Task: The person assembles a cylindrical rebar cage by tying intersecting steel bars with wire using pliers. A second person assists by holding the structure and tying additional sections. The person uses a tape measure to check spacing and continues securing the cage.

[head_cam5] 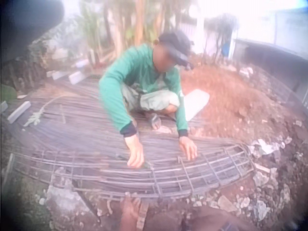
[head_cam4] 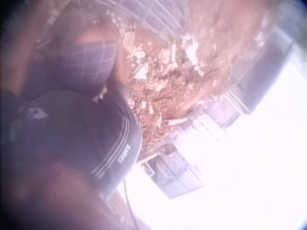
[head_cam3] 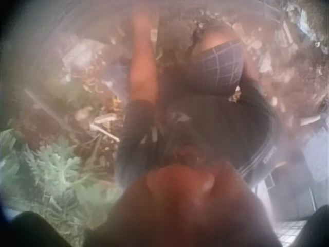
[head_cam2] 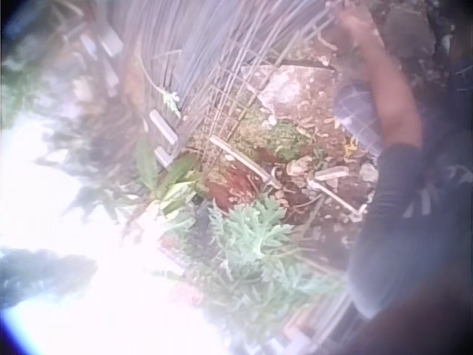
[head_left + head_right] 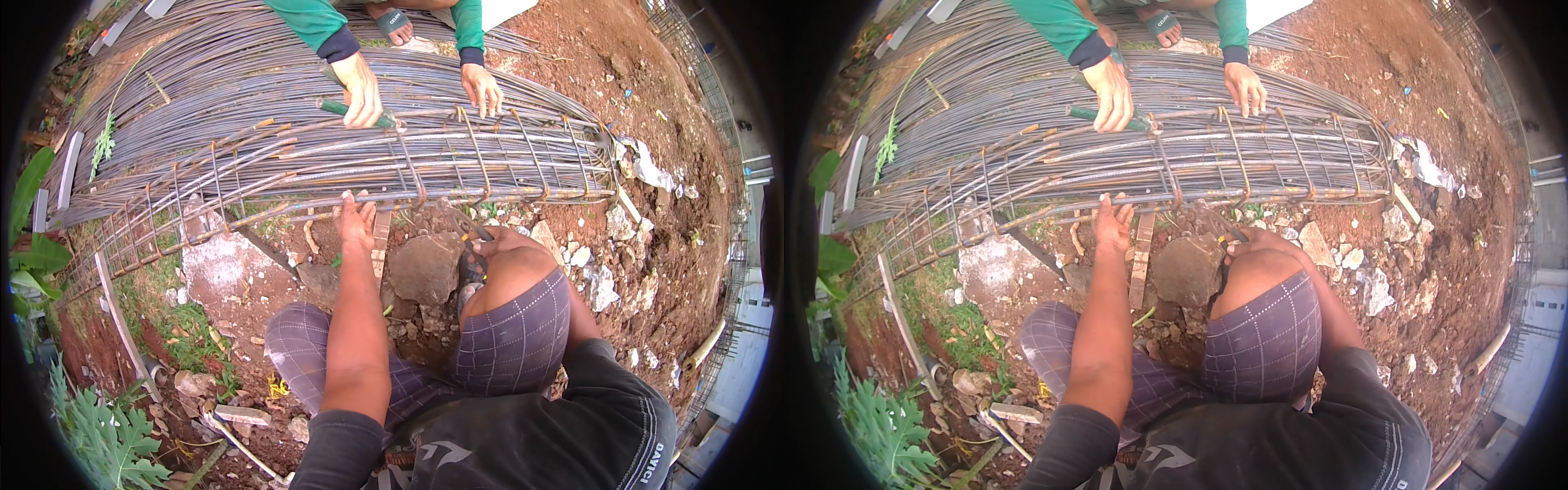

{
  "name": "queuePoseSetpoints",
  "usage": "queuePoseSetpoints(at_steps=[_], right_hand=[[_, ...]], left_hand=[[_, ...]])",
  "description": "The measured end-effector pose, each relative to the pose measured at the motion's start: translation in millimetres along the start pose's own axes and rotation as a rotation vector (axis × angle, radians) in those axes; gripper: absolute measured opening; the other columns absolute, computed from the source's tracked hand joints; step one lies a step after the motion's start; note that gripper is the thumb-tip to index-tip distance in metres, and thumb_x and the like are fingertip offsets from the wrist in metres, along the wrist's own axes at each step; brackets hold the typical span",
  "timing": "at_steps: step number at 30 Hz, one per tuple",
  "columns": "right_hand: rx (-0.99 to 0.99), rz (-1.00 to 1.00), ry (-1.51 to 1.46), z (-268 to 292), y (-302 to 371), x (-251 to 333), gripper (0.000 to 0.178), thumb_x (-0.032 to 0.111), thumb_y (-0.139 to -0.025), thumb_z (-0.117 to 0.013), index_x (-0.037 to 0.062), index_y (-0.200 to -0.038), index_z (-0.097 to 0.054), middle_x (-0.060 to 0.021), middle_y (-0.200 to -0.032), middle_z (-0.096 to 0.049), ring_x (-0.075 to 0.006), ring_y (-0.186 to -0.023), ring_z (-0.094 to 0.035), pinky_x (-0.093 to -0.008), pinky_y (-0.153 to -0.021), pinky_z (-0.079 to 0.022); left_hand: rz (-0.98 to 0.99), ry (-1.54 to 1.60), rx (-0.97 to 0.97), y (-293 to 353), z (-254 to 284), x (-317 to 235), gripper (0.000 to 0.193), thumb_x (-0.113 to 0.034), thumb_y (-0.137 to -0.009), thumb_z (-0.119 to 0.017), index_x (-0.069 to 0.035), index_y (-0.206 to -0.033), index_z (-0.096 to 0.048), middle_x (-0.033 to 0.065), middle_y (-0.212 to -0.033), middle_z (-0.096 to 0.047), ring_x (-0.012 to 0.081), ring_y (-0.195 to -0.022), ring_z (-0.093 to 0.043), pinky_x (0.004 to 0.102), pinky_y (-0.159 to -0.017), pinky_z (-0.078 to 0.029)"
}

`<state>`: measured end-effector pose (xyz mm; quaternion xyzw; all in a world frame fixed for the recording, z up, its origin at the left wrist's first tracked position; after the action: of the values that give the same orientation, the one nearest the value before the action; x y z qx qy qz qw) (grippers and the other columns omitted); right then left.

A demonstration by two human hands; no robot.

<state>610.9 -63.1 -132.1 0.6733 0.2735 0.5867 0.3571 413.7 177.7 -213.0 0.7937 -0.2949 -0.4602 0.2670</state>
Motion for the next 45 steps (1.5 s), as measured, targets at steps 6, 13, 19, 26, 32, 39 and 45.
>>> queuePoseSetpoints(at_steps=[6,13,19,26,32,39,45], right_hand=[[-0.328,0.014,1.151,9,3,28,0.062,0.020,-0.085,-0.060,0.0116,-0.142,-0.036,-0.0229,-0.108,-0.064,-0.0337,-0.101,-0.063,-0.0387,-0.081,-0.052],[0.066,-0.055,-0.145,2,28,-14,0.064,0.018,-0.088,-0.057,0.0152,-0.146,-0.030,-0.0263,-0.124,-0.055,-0.0361,-0.115,-0.056,-0.0436,-0.088,-0.051],[0.065,0.139,-0.773,-15,27,-23,0.064,0.018,-0.088,-0.056,0.0160,-0.146,-0.029,-0.0264,-0.126,-0.053,-0.0367,-0.116,-0.055,-0.0450,-0.090,-0.051],[0.168,0.295,-1.098,-27,27,-21,0.065,0.018,-0.089,-0.056,0.0168,-0.147,-0.028,-0.0265,-0.129,-0.051,-0.0374,-0.118,-0.053,-0.0466,-0.092,-0.050],[0.231,0.366,-1.255,-35,23,-25,0.065,0.019,-0.089,-0.055,0.0176,-0.147,-0.027,-0.0266,-0.131,-0.049,-0.0380,-0.120,-0.052,-0.0480,-0.094,-0.049],[0.271,0.408,-1.277,-43,30,-9,0.063,0.020,-0.093,-0.052,0.0209,-0.149,-0.022,-0.0237,-0.141,-0.040,-0.0402,-0.126,-0.045,-0.0542,-0.103,-0.043],[0.170,0.420,-1.365,-60,11,-9,0.066,0.020,-0.094,-0.051,0.0268,-0.148,-0.015,-0.0231,-0.144,-0.036,-0.0383,-0.131,-0.040,-0.0583,-0.106,-0.038]], left_hand=[[0.048,-0.043,0.012,-7,6,5,0.043,-0.029,-0.100,-0.048,-0.006,-0.134,-0.037,0.0126,-0.123,-0.058,0.0320,-0.112,-0.057,0.0437,-0.100,-0.045],[0.047,-0.076,0.073,-3,2,2,0.051,-0.031,-0.098,-0.052,-0.005,-0.137,-0.033,0.0143,-0.128,-0.056,0.0300,-0.115,-0.056,0.0404,-0.100,-0.044],[0.042,-0.059,0.083,1,10,4,0.052,-0.033,-0.098,-0.051,-0.005,-0.138,-0.032,0.0133,-0.129,-0.055,0.0303,-0.119,-0.053,0.0410,-0.102,-0.042],[-0.008,-0.090,0.035,-9,18,0,0.049,-0.035,-0.099,-0.049,-0.006,-0.136,-0.038,0.0121,-0.133,-0.051,0.0293,-0.122,-0.051,0.0401,-0.101,-0.041],[0.025,-0.112,-0.016,4,15,-2,0.043,-0.033,-0.101,-0.043,-0.009,-0.136,-0.038,0.0095,-0.131,-0.052,0.0278,-0.120,-0.052,0.0396,-0.100,-0.043],[0.021,-0.161,0.022,3,14,-2,0.044,-0.032,-0.102,-0.042,-0.008,-0.138,-0.035,0.0103,-0.134,-0.051,0.0273,-0.120,-0.052,0.0396,-0.101,-0.042],[0.046,-0.157,0.030,6,17,0,0.048,-0.032,-0.101,-0.043,-0.008,-0.140,-0.031,0.0107,-0.136,-0.050,0.0282,-0.122,-0.051,0.0398,-0.103,-0.040]])
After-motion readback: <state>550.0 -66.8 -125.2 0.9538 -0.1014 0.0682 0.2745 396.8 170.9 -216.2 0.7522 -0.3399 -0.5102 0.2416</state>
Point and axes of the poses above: each hand's wrist, its own y-axis away from the middle knuckle, its own z-axis out of the back of the hand, x = y × z, the point moved 8 cm from there along -y, towards the middle knuckle
